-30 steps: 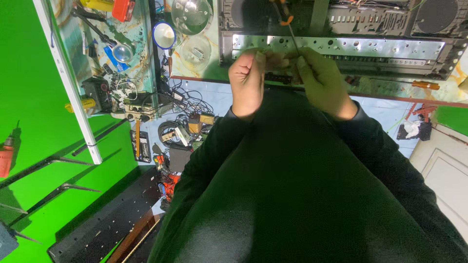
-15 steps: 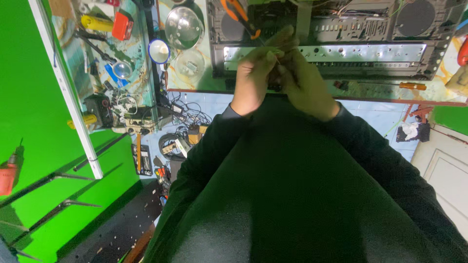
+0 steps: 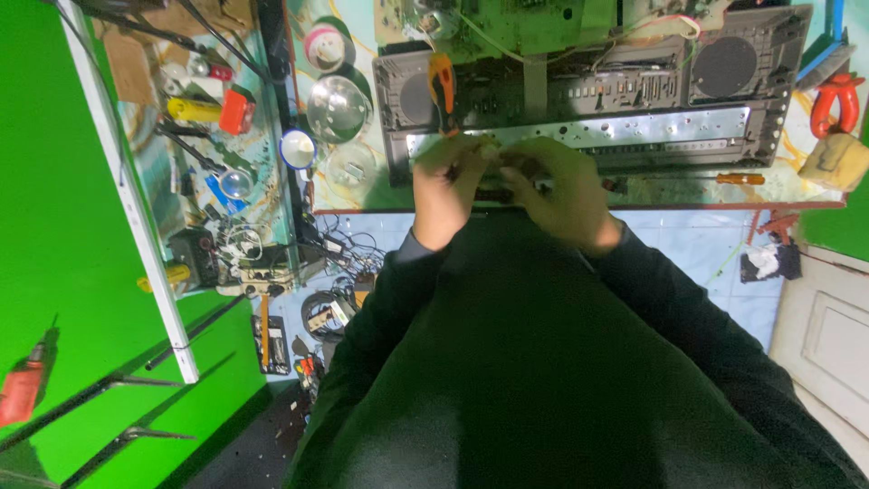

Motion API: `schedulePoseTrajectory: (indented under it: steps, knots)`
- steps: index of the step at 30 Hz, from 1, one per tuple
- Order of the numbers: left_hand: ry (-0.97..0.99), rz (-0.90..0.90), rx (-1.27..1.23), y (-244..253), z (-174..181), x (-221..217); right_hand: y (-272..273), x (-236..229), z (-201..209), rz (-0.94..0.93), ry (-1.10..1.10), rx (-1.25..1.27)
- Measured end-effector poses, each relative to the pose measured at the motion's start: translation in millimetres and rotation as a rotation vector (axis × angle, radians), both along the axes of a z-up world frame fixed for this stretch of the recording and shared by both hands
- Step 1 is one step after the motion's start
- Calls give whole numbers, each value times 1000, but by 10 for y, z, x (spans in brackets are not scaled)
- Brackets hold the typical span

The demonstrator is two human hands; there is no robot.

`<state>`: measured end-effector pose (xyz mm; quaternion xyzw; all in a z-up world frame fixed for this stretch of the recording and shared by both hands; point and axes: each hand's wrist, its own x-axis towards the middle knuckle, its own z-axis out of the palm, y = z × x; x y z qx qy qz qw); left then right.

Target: The person uses a screwdriver to remove and install screws on a disassembled electronic device, likely a VCR or stereo component. They repeatedly pick up screws from a small metal bowl and place them into the device's chassis, tightening them with the tool.

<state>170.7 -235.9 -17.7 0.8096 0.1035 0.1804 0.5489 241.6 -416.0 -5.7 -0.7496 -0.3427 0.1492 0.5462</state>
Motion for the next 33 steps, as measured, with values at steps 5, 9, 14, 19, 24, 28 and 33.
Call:
schedulePoseTrajectory:
  steps: [5, 9, 14, 19, 24, 28, 33]
  knots:
    - [159, -131, -431, -147, -128, -187, -87, -7, 39, -25, -125, 80]
    - [209, -162, -524, -170, -177, -206, -138, -56, 62, -42, -119, 81]
    - [214, -241, -636, -188, -188, -231, -198, -26, 3, -6, -105, 165]
    - [185, -262, -671, -238, -159, -220, -223, -147, -150, -96, 303, 417]
    - [180, -241, -542, -210, -35, -262, -282, -118, -112, -108, 356, 305]
    - [176, -210, -453, -172, -16, -238, -255, -120, -90, -15, 369, 254]
    - [230, -156, -353, -105, -30, -260, -250, -135, -73, 21, 478, 247]
